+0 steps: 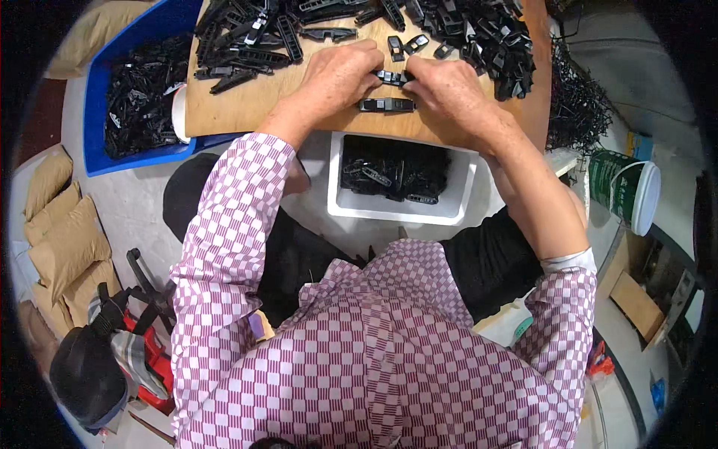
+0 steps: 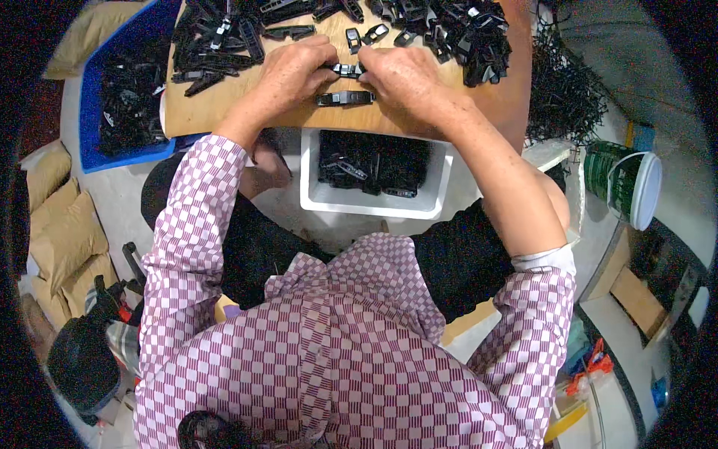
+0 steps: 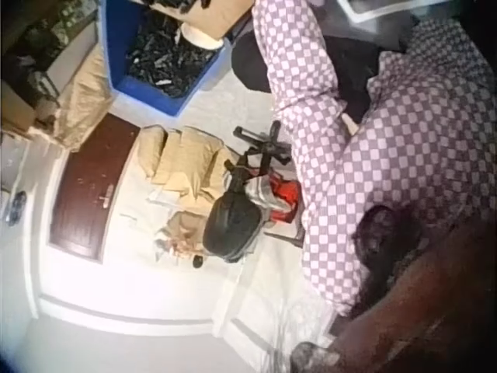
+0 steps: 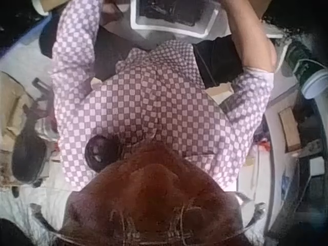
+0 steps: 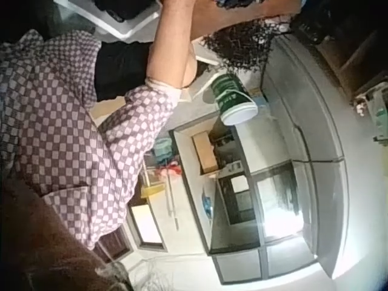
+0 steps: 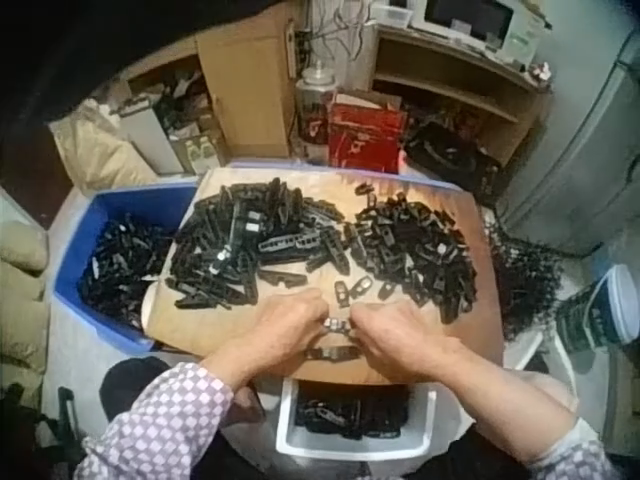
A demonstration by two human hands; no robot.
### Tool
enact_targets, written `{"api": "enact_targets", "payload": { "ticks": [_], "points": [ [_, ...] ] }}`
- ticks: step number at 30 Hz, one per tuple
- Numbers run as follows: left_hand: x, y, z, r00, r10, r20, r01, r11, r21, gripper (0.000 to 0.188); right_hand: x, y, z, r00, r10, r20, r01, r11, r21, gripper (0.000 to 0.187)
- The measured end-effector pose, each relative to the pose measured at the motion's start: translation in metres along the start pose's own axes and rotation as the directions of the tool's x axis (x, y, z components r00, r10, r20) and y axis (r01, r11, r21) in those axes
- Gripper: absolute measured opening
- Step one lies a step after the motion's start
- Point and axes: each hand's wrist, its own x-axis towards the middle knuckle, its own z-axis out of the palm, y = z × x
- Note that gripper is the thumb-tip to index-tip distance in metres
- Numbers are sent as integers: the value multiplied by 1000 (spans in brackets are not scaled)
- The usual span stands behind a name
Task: Sorting and assembling small black plastic components from bins into containers.
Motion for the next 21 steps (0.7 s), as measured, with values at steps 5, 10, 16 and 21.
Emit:
{"api": "enact_targets", "payload": {
  "ticks": [5,10,16,21],
  "points": [
    [2,-7,-1,1000,15,-3,-15,1000,-4,17,0,-4,14,997,46,-68,-46,999,13,19],
    [4,-20,7,1000,-1,-4,1,1000,-5,19,23,-3,48,969,-54,-243,60,998,17,20],
    [-9,-14,6,984,71,165,-69,997,-15,20,22,17,29,986,-101,132,94,994,58,21],
    [-13,-23,-12,995,26,95,-27,1000,15,20,41,12,17,976,-58,-208,51,998,-42,26]
  ]
}}
